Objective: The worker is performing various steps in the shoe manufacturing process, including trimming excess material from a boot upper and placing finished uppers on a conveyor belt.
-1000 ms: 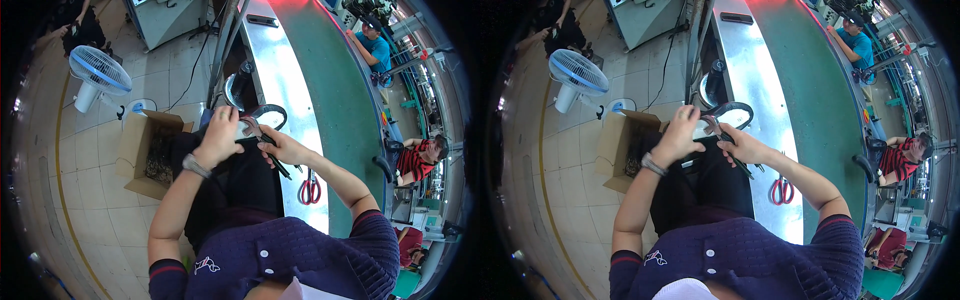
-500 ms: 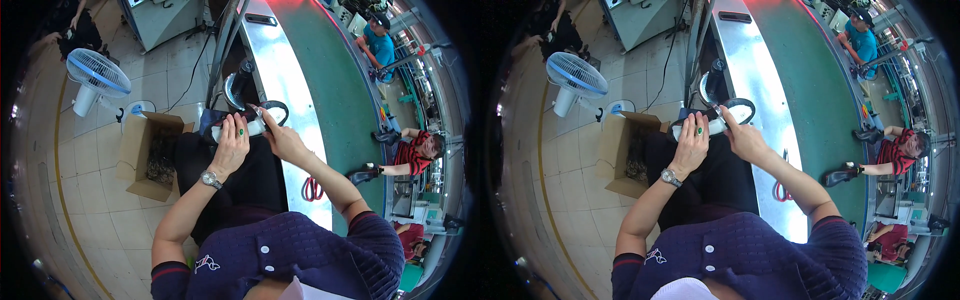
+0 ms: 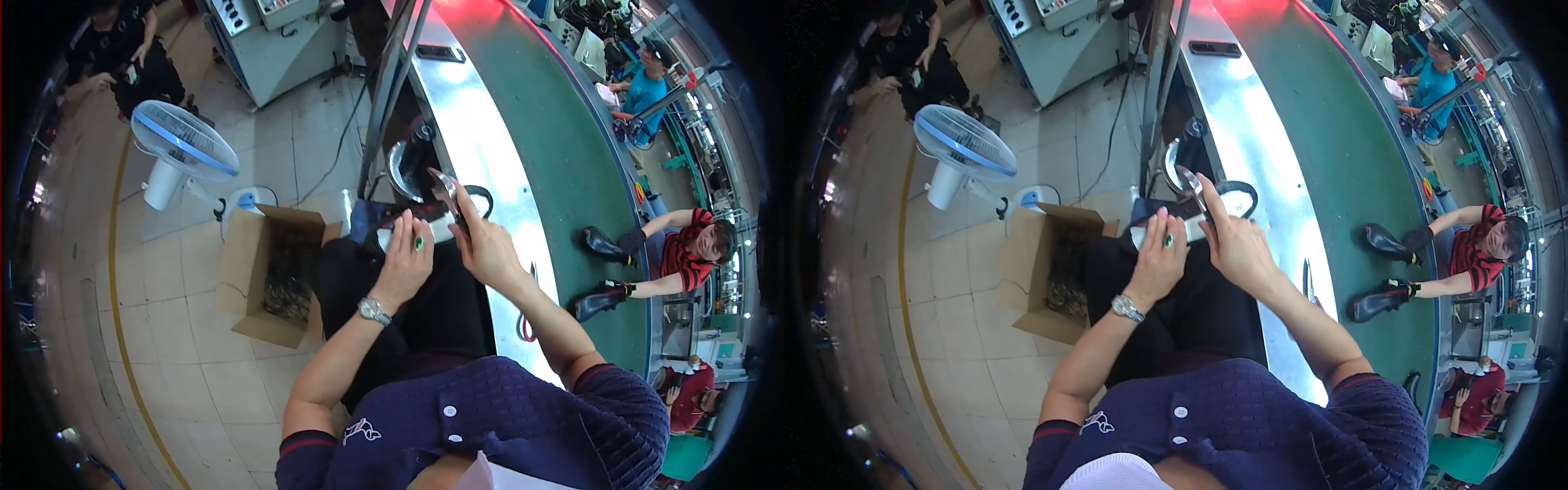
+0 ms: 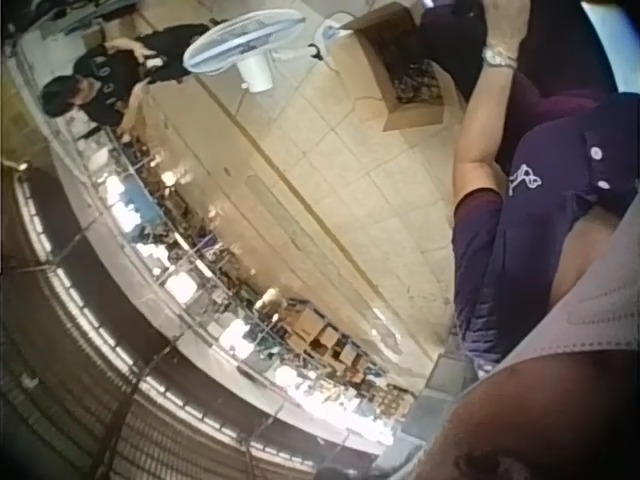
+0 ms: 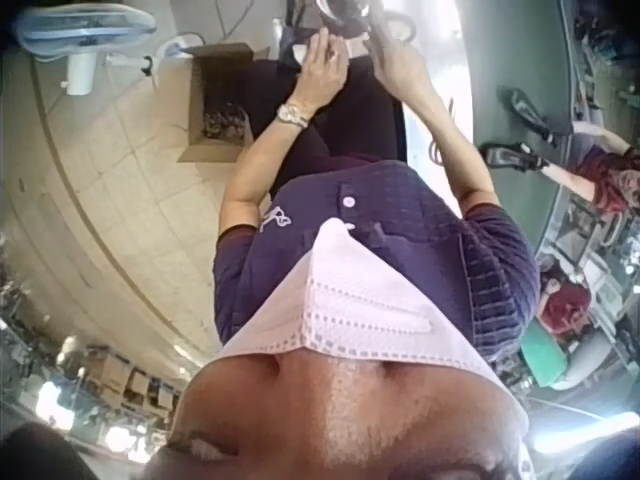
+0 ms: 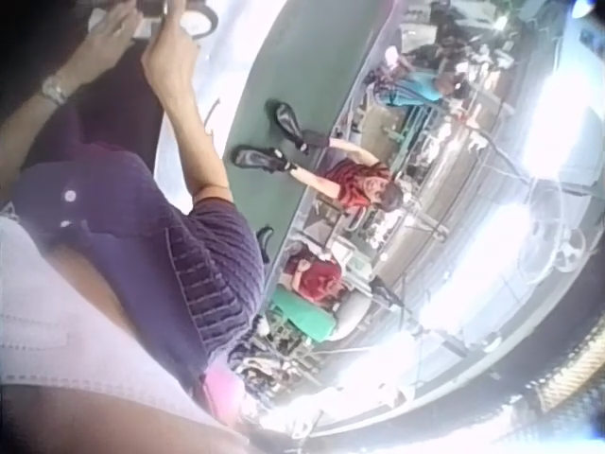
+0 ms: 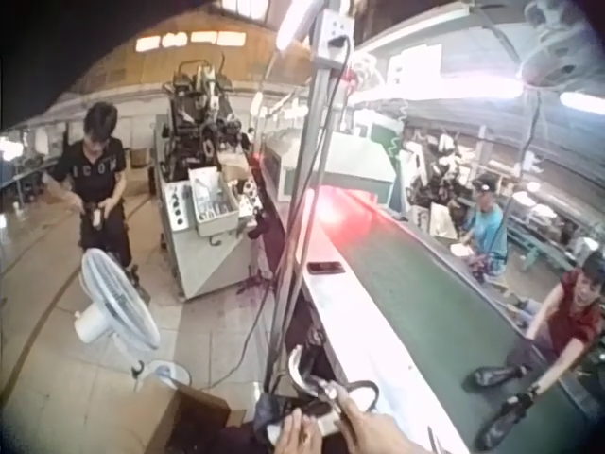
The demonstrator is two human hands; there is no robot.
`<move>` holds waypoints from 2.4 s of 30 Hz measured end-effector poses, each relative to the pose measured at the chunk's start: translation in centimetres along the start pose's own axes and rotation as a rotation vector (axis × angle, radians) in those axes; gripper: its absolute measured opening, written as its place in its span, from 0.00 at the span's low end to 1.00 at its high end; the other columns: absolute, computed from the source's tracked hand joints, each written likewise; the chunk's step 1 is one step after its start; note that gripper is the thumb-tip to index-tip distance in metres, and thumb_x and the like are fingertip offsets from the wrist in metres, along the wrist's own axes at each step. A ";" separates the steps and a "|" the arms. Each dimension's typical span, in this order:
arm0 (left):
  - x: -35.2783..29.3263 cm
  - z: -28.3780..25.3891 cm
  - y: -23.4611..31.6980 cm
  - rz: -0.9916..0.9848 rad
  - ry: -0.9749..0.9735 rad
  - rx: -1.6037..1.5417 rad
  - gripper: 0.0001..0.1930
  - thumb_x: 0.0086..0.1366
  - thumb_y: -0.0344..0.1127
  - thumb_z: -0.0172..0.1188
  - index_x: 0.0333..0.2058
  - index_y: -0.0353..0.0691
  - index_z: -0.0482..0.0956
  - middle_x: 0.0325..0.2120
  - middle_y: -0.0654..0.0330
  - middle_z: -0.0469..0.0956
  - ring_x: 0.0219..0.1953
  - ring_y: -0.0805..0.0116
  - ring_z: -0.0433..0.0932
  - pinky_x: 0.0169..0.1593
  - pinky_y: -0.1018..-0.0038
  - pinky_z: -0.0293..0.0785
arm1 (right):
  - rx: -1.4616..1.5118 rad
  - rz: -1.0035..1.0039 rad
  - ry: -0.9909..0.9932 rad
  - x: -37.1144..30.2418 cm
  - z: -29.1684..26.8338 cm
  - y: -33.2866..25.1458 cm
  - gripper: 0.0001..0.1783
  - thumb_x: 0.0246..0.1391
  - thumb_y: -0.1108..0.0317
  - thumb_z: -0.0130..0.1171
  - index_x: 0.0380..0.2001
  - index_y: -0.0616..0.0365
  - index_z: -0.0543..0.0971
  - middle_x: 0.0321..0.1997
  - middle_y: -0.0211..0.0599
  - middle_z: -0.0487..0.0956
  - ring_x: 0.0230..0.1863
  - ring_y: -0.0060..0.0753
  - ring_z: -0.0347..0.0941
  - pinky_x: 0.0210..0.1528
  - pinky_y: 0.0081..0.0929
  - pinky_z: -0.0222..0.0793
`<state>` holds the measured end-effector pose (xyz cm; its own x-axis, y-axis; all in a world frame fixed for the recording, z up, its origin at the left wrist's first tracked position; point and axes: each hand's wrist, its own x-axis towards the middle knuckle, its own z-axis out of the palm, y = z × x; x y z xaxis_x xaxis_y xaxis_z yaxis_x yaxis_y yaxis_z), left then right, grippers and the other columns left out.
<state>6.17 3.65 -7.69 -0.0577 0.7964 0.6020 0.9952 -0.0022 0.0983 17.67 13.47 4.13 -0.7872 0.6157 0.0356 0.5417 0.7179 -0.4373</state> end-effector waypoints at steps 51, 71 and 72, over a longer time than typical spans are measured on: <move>-0.8 -5.1 -3.7 -0.554 -0.068 -0.711 0.51 0.41 0.31 0.77 0.65 0.44 0.59 0.51 0.50 0.76 0.52 0.52 0.76 0.52 0.65 0.73 | -0.017 0.046 -0.187 -0.1 4.3 -0.8 0.37 0.56 0.68 0.54 0.67 0.55 0.52 0.23 0.57 0.79 0.28 0.62 0.77 0.32 0.54 0.70; -9.0 -10.6 -1.2 -0.953 -0.068 -0.487 0.20 0.71 0.44 0.49 0.48 0.32 0.75 0.35 0.46 0.77 0.37 0.48 0.78 0.41 0.61 0.74 | 0.497 0.111 -0.603 -7.0 0.3 -2.5 0.32 0.61 0.67 0.56 0.67 0.51 0.59 0.32 0.43 0.80 0.30 0.35 0.80 0.37 0.31 0.73; -8.8 -11.0 -1.5 -0.885 -0.105 -0.395 0.17 0.72 0.42 0.47 0.44 0.32 0.75 0.31 0.46 0.77 0.33 0.47 0.78 0.37 0.59 0.75 | 0.413 -0.040 -0.560 -6.6 0.4 -3.0 0.31 0.61 0.66 0.55 0.66 0.49 0.60 0.31 0.50 0.80 0.30 0.42 0.80 0.37 0.35 0.73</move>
<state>4.29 -10.00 -4.43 -0.7453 0.6573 0.1113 0.4962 0.4355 0.7511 21.09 7.14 4.81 -0.8978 0.2513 -0.3616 0.4401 0.4853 -0.7555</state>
